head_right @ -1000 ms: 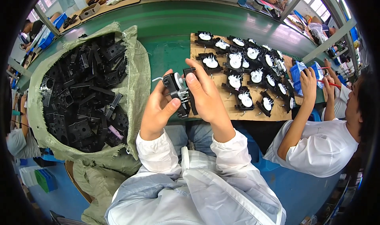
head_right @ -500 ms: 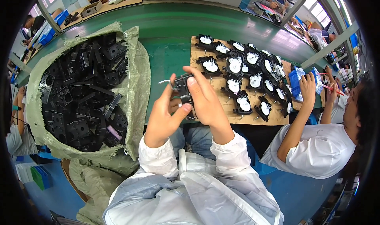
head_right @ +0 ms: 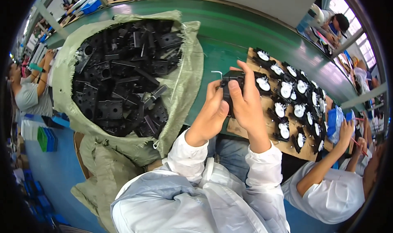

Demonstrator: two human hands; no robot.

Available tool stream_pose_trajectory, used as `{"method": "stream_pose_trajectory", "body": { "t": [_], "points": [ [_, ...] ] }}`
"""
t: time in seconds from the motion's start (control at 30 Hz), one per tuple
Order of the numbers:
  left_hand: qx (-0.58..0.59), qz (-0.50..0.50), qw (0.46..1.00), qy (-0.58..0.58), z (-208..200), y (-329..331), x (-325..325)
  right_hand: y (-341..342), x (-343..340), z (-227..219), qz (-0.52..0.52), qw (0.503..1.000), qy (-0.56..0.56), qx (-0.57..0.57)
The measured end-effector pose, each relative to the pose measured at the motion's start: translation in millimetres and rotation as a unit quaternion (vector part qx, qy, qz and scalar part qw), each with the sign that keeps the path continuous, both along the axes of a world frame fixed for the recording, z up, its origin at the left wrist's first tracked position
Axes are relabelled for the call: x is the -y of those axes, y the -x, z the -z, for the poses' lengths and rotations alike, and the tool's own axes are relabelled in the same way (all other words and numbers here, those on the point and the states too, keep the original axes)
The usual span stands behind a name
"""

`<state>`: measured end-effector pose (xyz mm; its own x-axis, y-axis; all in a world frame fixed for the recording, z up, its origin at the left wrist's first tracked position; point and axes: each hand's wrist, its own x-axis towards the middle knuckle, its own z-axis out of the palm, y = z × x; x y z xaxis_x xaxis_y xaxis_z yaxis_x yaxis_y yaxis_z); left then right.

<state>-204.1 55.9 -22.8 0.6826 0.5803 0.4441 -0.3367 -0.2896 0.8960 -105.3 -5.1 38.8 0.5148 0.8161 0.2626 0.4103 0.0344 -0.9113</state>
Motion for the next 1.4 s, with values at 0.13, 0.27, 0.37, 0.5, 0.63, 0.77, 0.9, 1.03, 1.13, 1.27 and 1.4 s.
{"method": "stream_pose_trajectory", "body": {
  "t": [0.13,0.27,0.37,0.5,0.63,0.77,0.9,1.03,1.13,1.27,1.4],
  "points": [
    [0.038,-0.073,0.995,-0.056,9.5,4.0,-15.8,13.2,-32.7,-4.6,-0.023,0.996,0.014,0.090],
    [-0.006,-0.174,0.981,-0.082,4.8,4.3,-14.4,-9.8,-78.9,-2.3,-0.056,0.973,0.033,0.222],
    [-0.079,-0.235,0.964,-0.094,-7.7,6.0,-4.3,-71.2,-144.3,12.1,0.067,0.917,0.059,0.390],
    [-0.082,-0.209,0.969,-0.106,-7.0,2.6,-9.1,-191.7,-216.4,37.3,0.175,0.867,0.232,0.405],
    [-0.087,-0.248,0.961,-0.088,4.0,15.1,-27.5,-236.6,-251.8,57.3,0.125,0.823,0.318,0.454],
    [-0.089,-0.247,0.962,-0.070,-0.7,23.6,-39.7,-180.8,-280.4,27.2,0.149,0.778,0.407,0.454],
    [-0.081,-0.223,0.970,-0.059,-2.5,20.9,-42.0,-83.7,-287.9,-27.2,-0.157,0.780,-0.080,0.600],
    [-0.081,-0.200,0.975,-0.056,2.6,21.0,-41.3,13.7,-297.7,-55.2,-0.299,0.648,-0.148,0.684],
    [-0.065,-0.218,0.972,-0.055,4.9,22.1,-43.9,40.6,-314.0,-52.1,-0.351,0.588,-0.106,0.721],
    [-0.058,-0.229,0.971,-0.029,5.1,27.2,-49.6,41.5,-328.8,-39.4,-0.364,0.559,-0.051,0.743],
    [-0.045,-0.235,0.971,0.001,5.5,30.9,-51.9,32.4,-322.9,-31.2,-0.333,0.557,-0.072,0.757]
  ]
}}
